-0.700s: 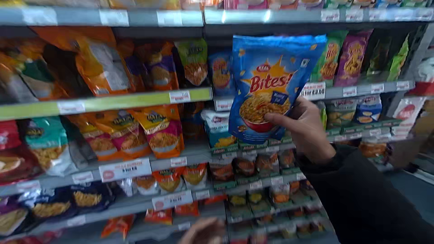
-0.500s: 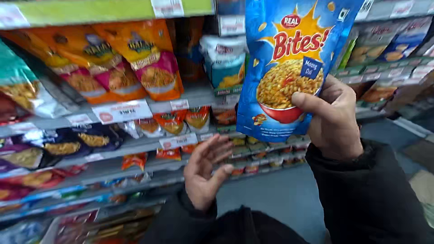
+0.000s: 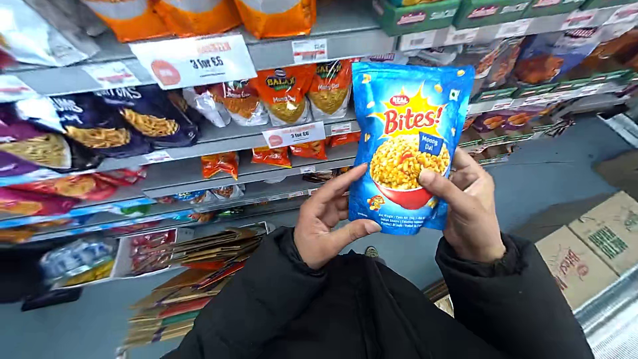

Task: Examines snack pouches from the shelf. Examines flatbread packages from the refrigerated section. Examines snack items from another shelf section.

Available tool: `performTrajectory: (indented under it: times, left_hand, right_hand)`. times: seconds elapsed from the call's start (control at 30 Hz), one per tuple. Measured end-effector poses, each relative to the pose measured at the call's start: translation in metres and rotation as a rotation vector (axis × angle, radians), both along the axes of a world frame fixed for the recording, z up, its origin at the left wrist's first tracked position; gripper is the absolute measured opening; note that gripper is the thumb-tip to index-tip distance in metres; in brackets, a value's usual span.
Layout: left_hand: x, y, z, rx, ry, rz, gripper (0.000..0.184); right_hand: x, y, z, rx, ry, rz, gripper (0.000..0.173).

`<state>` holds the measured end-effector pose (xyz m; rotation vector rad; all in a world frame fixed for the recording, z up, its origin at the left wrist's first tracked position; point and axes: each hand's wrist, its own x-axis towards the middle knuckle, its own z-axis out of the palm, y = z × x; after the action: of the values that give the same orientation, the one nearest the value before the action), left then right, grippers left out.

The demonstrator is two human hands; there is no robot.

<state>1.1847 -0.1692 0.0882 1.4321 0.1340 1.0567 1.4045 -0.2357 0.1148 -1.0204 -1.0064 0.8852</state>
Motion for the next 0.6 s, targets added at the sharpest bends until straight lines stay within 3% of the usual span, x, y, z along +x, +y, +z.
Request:
performTrajectory:
  times: [0.27,0.6]
  left_hand:
    - [-0.041,0.005,-0.023,-0.075,0.06,-0.007,0.082]
    - [-0.066,0.008,-0.03,-0.102,0.033,-0.05,0.09]
  right_hand:
    - [-0.055,-0.01,-0.022,-0.063,0.064,-0.075,0.047]
    - [-0.079,-0.009,-0.028,-0.065,0.072,-0.079,0.052]
